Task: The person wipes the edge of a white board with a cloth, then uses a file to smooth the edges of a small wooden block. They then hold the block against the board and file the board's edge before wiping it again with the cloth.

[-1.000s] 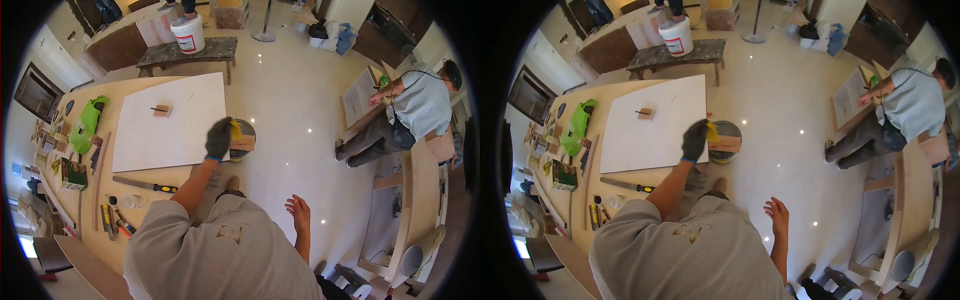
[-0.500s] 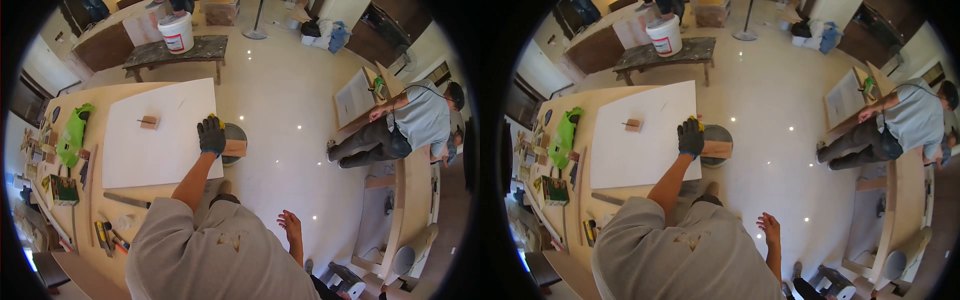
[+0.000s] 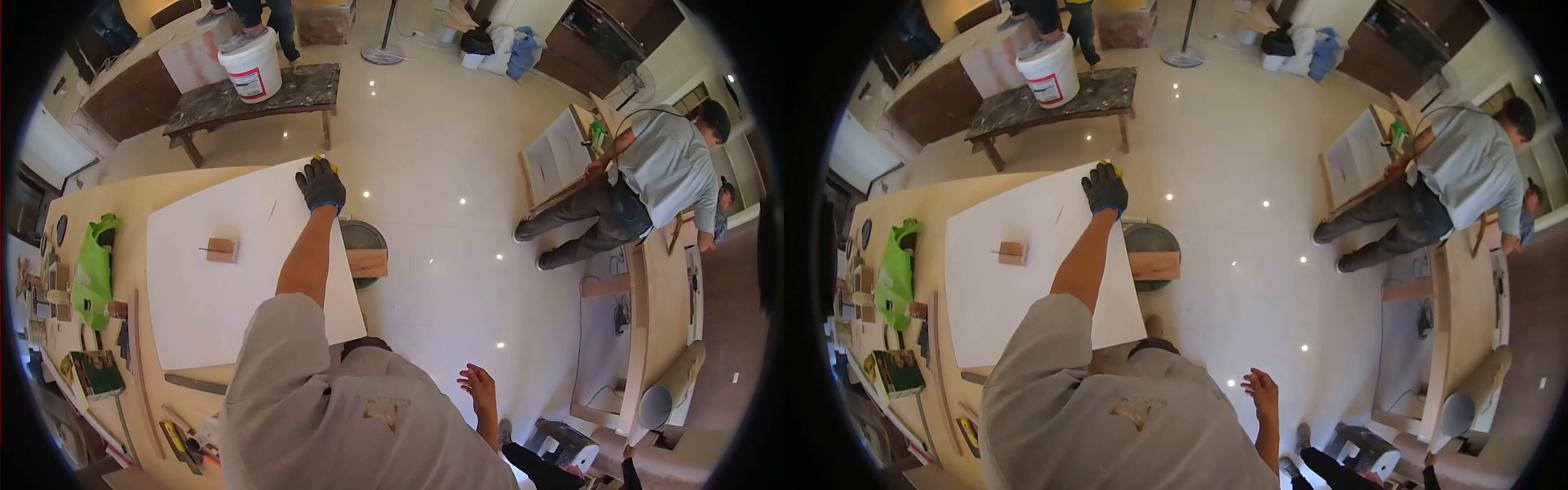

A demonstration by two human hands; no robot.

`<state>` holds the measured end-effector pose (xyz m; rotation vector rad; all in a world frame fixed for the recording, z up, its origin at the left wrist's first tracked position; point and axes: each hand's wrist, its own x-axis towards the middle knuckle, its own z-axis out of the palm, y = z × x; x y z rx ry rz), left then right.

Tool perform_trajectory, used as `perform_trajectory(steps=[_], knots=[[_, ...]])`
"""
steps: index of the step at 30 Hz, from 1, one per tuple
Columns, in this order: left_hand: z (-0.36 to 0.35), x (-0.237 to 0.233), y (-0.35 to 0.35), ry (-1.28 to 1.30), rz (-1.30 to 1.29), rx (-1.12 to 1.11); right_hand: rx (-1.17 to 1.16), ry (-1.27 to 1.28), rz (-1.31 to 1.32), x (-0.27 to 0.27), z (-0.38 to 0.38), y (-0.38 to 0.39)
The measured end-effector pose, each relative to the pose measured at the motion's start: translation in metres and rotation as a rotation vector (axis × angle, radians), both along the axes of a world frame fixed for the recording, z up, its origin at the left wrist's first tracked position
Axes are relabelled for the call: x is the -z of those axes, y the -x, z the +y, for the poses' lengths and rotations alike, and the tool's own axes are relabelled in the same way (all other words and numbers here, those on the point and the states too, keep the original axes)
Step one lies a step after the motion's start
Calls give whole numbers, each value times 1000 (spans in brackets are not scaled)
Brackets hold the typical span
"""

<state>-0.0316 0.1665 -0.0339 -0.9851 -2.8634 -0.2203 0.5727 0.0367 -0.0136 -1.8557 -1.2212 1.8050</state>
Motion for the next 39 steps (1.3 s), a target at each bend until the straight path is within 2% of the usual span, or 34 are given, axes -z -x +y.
perform_trajectory(steps=[9,15,23,24,26,27,28,29,30,31,32,34,37,39], knots=[[14,7,21,-45,35,0,-152,-19,-53,14,-7,-5],[-9,10,-24,-89,141,64,-201,-21,-63,26,-3,-11],[-103,4,-129,-81,59,142,-372,-85,73,53,10,-23],[-118,13,-137,-111,49,148,-401,-101,92,60,13,-27],[-147,62,-140,-225,102,199,-428,-124,116,68,16,-40],[-165,47,-160,-242,5,212,-420,-128,125,73,15,-45],[-181,69,-163,-308,111,264,-452,-175,119,81,16,-50],[-193,57,-178,-282,-40,200,-476,-214,110,88,17,-56],[-211,45,-194,-205,33,217,-488,-159,110,90,17,-61],[-228,25,-212,-184,-37,208,-509,-97,120,85,19,-67],[-244,36,-213,-137,4,218,-518,-94,36,68,18,-71],[-266,5,-246,54,11,199,-594,-75,-130,28,19,-77],[-301,23,-257,27,143,251,-315,-79,70,59,9,-98],[-303,23,-264,-43,69,190,-298,-181,154,81,3,-104]])
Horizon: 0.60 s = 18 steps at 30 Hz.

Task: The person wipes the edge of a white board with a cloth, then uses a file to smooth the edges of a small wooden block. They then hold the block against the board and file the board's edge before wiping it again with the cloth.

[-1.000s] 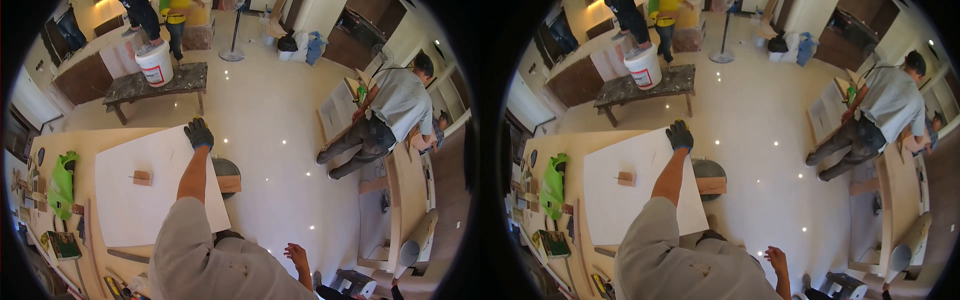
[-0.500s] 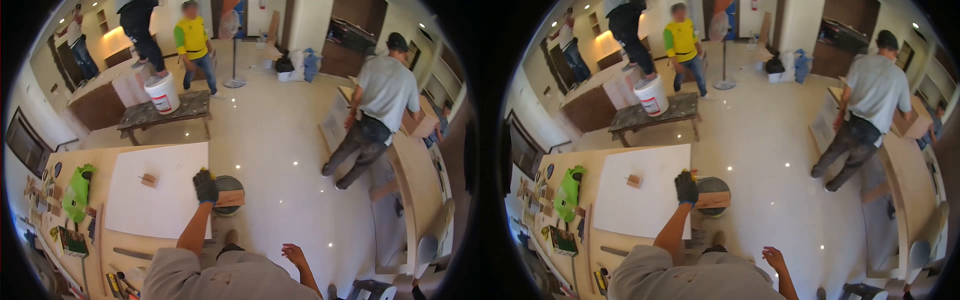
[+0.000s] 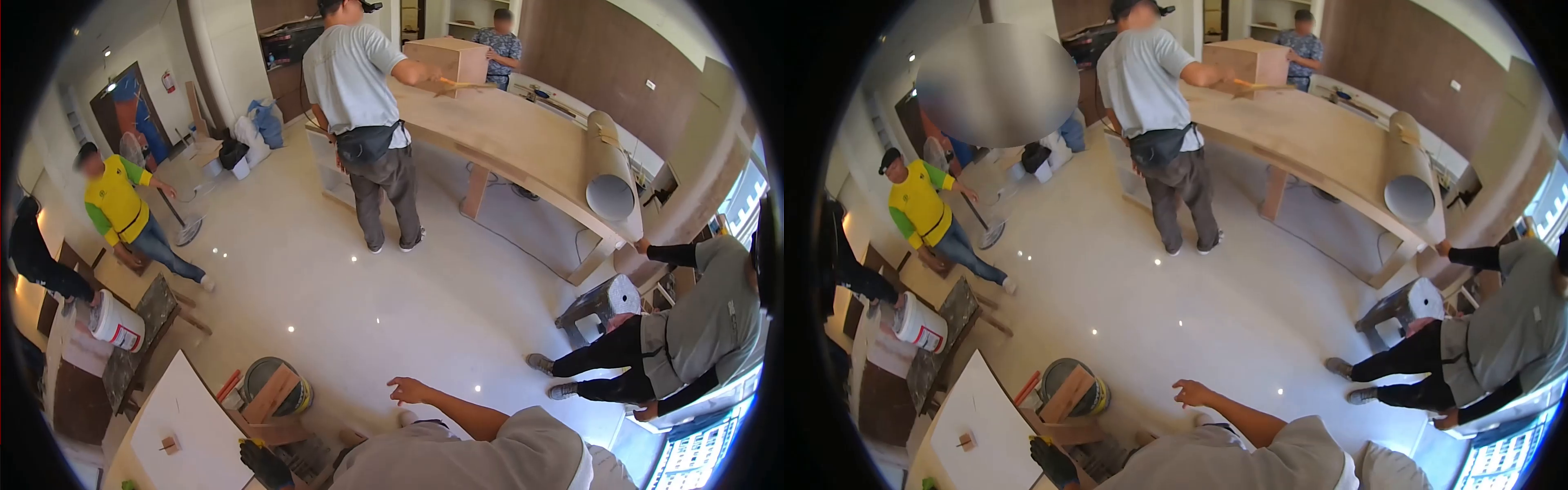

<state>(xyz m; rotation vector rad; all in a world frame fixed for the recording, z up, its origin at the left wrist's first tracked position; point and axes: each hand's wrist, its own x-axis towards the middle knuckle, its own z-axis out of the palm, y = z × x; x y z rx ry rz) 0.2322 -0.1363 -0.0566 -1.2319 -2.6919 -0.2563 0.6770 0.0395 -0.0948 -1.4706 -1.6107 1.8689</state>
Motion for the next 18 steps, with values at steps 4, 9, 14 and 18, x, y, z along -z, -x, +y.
perform_trajectory(steps=[4,9,14,18], knots=[[15,-10,4,-144,-183,-90,-90,-42,-112,-20,6,8],[33,-27,17,-355,-468,-109,-21,-47,-1,-19,16,58],[64,-39,14,-435,-688,157,-213,-264,133,-67,14,128],[87,-54,-27,-234,-828,549,-318,-833,169,-124,0,182]])
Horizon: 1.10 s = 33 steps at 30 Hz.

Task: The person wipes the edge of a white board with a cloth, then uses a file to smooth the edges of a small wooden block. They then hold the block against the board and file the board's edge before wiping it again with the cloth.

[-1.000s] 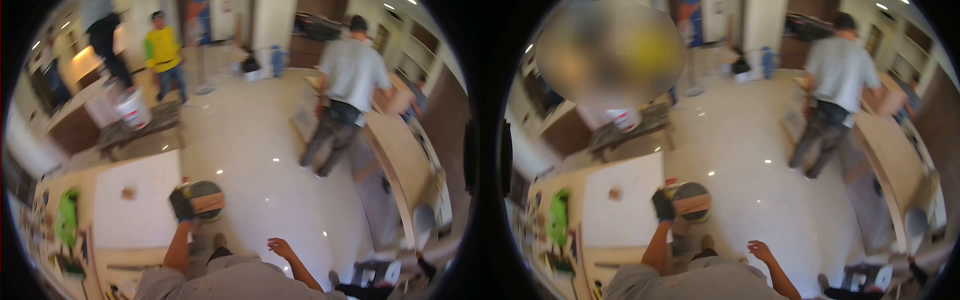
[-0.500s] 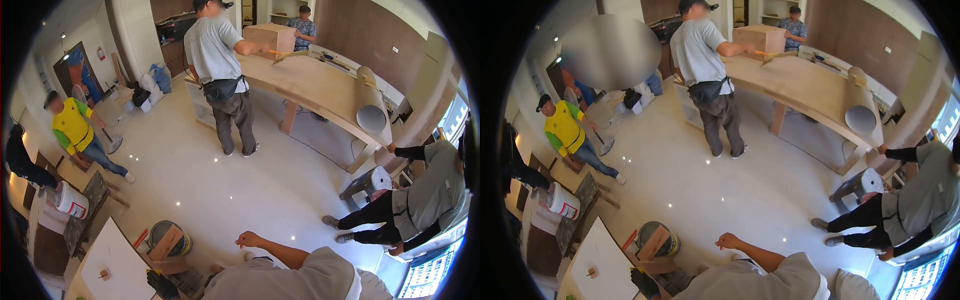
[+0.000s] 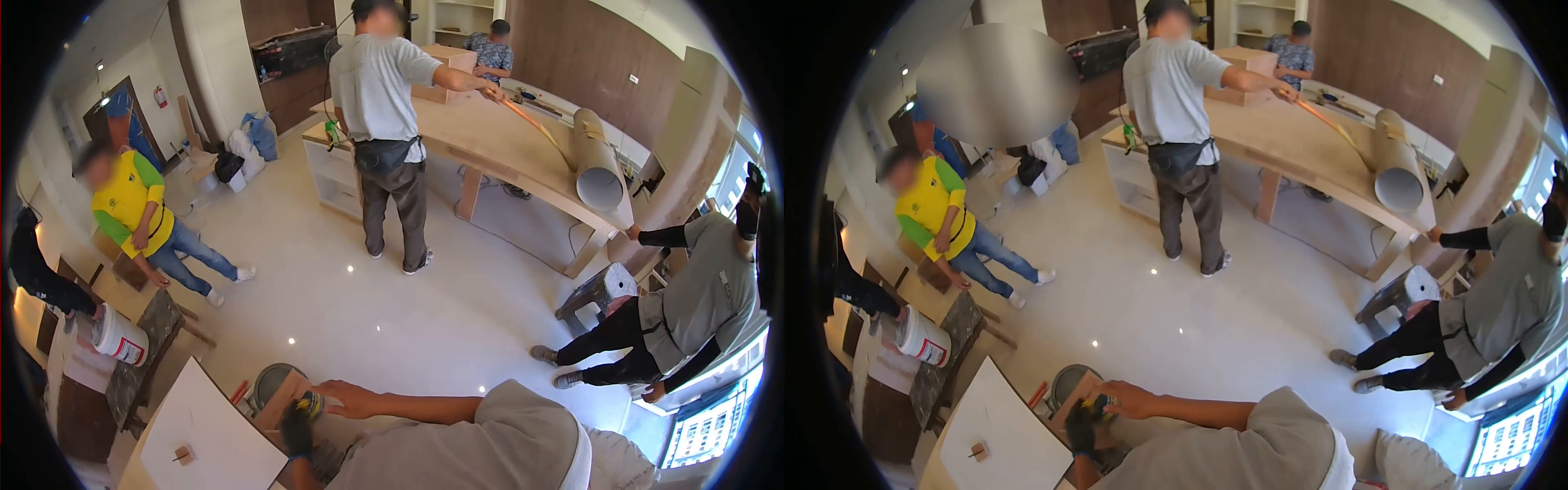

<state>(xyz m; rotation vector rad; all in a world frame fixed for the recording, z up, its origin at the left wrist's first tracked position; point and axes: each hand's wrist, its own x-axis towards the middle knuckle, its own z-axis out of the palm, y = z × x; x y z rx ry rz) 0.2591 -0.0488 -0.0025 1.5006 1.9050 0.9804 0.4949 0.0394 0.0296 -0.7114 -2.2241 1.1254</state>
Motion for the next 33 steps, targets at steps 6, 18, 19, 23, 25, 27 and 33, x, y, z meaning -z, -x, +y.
perform_trajectory(steps=[6,18,19,23,25,27,33], knots=[[23,-60,-62,50,-542,-70,5,-268,-605,46,41,-15],[-36,-47,-3,-125,-559,-674,543,767,100,67,4,-173],[-51,-34,4,-142,-433,-709,569,801,91,75,-1,-170],[-115,-23,12,-200,-457,-938,381,1151,116,80,6,-152],[-152,-31,18,-349,-543,-871,166,1333,222,68,12,-127],[-177,-31,21,-294,-506,-926,-240,1487,315,8,21,-87],[-157,-61,-17,-381,-825,-1034,-713,1579,594,-68,32,-12]])
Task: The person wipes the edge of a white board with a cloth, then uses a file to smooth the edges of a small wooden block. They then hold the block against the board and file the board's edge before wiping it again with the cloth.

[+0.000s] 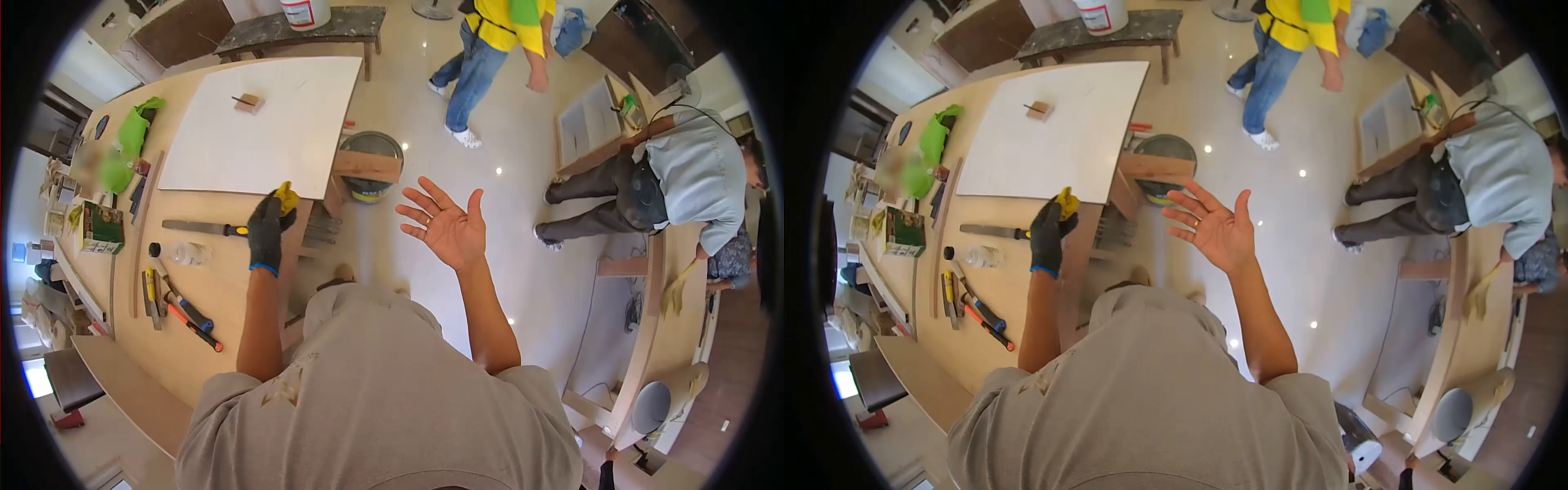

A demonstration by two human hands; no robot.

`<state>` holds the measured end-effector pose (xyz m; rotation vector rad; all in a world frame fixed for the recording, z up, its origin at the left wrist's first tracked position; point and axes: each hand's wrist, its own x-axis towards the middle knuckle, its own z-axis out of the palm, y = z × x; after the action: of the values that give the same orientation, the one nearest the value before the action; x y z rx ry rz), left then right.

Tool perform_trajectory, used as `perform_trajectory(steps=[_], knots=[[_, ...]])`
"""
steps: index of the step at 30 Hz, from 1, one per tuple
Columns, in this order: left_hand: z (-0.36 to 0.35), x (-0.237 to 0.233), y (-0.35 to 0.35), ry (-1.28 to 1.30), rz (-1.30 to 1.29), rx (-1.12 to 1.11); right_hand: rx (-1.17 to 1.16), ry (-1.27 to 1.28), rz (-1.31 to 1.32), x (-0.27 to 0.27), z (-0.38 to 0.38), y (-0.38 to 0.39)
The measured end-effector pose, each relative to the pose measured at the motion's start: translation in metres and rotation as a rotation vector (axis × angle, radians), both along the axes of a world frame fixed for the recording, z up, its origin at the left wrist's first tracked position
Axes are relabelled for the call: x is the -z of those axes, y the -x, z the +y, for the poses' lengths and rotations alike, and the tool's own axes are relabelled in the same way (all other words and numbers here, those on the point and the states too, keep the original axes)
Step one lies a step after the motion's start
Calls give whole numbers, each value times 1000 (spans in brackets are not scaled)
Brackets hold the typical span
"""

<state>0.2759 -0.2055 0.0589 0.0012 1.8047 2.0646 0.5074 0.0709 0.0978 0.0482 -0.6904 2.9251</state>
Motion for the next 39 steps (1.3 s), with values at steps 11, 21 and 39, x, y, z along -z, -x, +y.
perform_trajectory(steps=[11,21,39], knots=[[49,-7,8,-139,105,162,-24,-125,127,-37,-14,50],[109,-12,-42,298,714,706,543,-1977,-266,-17,-56,54],[106,64,-69,524,1417,1056,127,-2250,-124,-20,-82,48]])
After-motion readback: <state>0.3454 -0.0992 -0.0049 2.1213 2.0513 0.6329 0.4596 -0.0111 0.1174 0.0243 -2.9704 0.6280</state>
